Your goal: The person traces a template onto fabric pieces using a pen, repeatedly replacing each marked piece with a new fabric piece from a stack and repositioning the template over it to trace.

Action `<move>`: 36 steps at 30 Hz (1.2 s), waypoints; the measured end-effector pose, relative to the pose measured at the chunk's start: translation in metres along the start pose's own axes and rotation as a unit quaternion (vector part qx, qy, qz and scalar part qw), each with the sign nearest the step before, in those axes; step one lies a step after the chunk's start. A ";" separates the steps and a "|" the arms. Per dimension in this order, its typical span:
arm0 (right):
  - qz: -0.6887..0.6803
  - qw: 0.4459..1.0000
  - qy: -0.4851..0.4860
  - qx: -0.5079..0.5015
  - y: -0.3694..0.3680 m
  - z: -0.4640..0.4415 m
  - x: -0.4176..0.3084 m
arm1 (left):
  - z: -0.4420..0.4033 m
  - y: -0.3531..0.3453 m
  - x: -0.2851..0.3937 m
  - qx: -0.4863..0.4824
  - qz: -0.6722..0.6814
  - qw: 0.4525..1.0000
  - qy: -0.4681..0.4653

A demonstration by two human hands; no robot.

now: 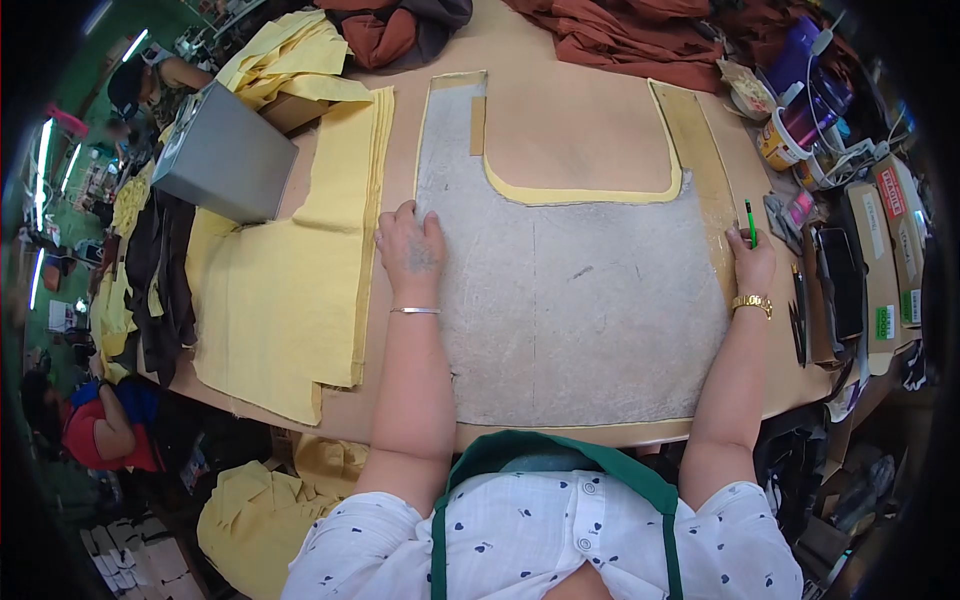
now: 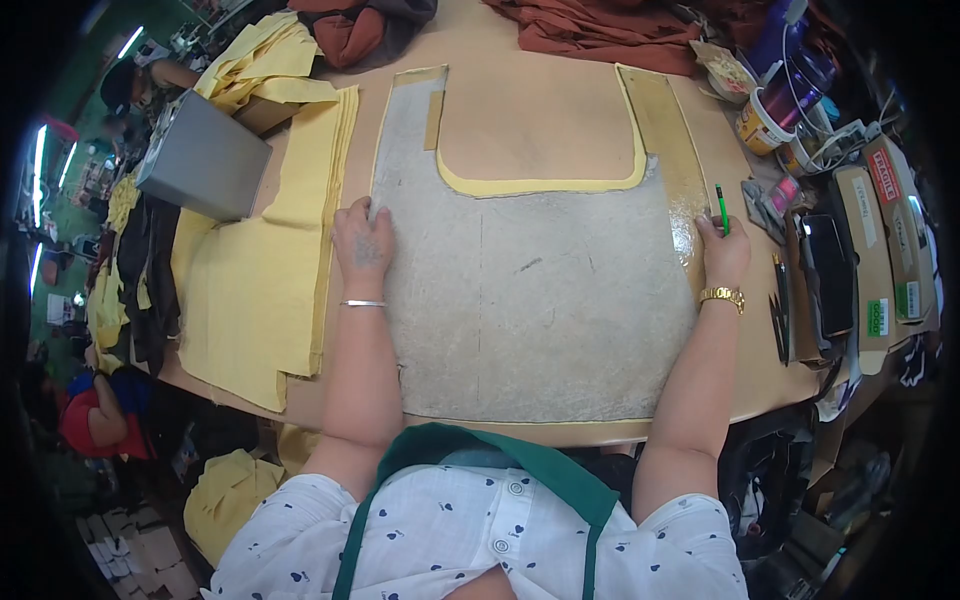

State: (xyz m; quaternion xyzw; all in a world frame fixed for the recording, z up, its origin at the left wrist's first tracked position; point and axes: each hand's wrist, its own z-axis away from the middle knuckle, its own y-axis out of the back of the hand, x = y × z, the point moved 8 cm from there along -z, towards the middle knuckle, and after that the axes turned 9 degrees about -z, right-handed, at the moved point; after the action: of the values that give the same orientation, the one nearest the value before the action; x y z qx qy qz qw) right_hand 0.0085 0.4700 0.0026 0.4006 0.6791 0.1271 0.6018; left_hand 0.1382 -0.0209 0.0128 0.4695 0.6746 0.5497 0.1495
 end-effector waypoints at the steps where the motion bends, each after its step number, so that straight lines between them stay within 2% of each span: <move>1: 0.001 1.000 0.001 0.001 0.000 0.000 0.000 | 0.000 0.000 0.000 -0.004 -0.003 1.000 0.002; 8: -0.031 0.999 -0.011 -0.011 -0.002 -0.001 0.002 | -0.006 -0.011 -0.009 -0.055 0.028 0.998 0.018; 14: -0.129 0.986 -0.097 -0.052 -0.008 -0.001 0.008 | -0.008 -0.016 -0.013 -0.070 0.044 0.996 0.040; 16: -0.213 0.968 -0.117 -0.063 -0.009 -0.002 0.015 | -0.009 -0.017 -0.015 -0.068 0.056 0.995 0.046; 19: -0.267 0.954 -0.122 -0.060 -0.012 -0.005 0.024 | -0.010 -0.018 -0.018 -0.062 0.119 0.989 0.067; 22: -0.259 0.957 -0.118 -0.057 -0.013 -0.005 0.027 | -0.010 -0.021 -0.023 -0.052 0.163 0.982 0.076; 25: -0.228 0.964 -0.123 -0.064 -0.015 -0.004 0.026 | -0.010 -0.018 -0.018 -0.064 0.103 0.991 0.063; 29: -0.177 0.977 -0.100 -0.064 -0.013 -0.004 0.022 | -0.008 -0.011 -0.009 -0.025 0.049 0.998 0.024; 34: -0.190 0.973 -0.105 -0.072 -0.017 -0.007 0.028 | 0.000 0.006 0.013 -0.025 -0.010 1.000 0.006; 36: -0.188 0.975 -0.094 -0.068 -0.015 -0.006 0.023 | 0.007 0.015 0.037 -0.022 0.013 0.998 -0.058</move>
State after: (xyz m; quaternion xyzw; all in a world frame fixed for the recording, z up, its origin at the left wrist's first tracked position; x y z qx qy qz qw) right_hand -0.0021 0.4785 -0.0223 0.2339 0.6727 0.0194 0.7017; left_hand 0.1315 0.0126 0.0353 0.5058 0.6462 0.5385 0.1912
